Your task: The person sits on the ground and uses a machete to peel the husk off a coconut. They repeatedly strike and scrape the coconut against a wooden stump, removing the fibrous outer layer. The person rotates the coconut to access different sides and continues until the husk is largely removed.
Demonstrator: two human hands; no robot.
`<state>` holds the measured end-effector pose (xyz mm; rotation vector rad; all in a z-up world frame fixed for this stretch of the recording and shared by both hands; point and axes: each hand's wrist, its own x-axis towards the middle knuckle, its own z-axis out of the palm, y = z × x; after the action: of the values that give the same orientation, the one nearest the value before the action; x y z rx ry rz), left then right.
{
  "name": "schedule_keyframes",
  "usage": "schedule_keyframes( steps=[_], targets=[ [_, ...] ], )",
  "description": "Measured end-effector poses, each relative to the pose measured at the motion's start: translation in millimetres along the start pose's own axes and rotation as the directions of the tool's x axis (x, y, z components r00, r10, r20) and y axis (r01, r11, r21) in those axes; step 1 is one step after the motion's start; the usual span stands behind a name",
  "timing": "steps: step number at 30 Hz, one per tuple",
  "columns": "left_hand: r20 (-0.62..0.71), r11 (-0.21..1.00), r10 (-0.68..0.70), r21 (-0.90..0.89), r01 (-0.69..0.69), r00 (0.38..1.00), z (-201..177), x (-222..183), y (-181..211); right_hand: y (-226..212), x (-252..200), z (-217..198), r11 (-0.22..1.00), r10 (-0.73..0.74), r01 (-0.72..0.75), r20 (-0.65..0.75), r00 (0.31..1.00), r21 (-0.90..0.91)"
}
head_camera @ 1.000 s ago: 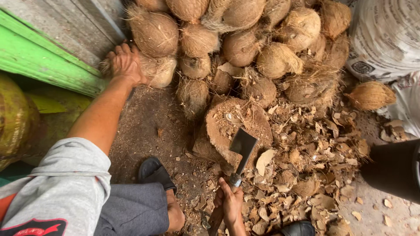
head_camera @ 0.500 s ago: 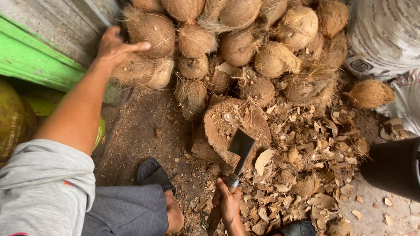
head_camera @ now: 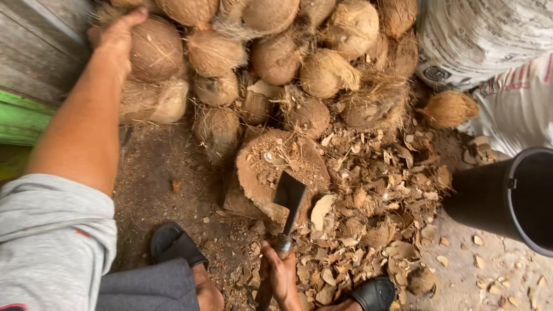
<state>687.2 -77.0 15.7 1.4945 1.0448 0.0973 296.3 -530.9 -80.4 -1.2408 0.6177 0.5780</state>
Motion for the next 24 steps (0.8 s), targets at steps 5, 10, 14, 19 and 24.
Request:
schedule_keyframes(
  steps=[5,10,14,19,24],
  targets=[
    [-0.047,0.986,0.120,-0.111,-0.124,0.992,5,-23,-25,2,-2,0,0.994,-0.046,0.046,-0.002,0.999,-0.102],
    [-0.224,0.940,0.334,0.006,-0.342,0.916,1,-40,-61,-21,-12,8,0.989,-0.012,0.013,0.009,1.000,-0.145],
    [-0.144,0.858,0.512,0.125,-0.498,0.847,-9,-51,-76,-57,-25,-5,0.996,0.031,-0.022,0.101,0.994,-0.089],
    [-0.036,0.834,0.551,0.019,-0.551,0.833,-15,-86,-86,-87,-44,-38,0.991,0.046,-0.049,-0.026,0.999,-0.121],
    [-0.086,0.827,0.514,0.315,-0.466,0.853,-16,-114,-69,-86,-31,-38,0.995,-0.009,0.002,-0.066,0.998,-0.105]
  ],
)
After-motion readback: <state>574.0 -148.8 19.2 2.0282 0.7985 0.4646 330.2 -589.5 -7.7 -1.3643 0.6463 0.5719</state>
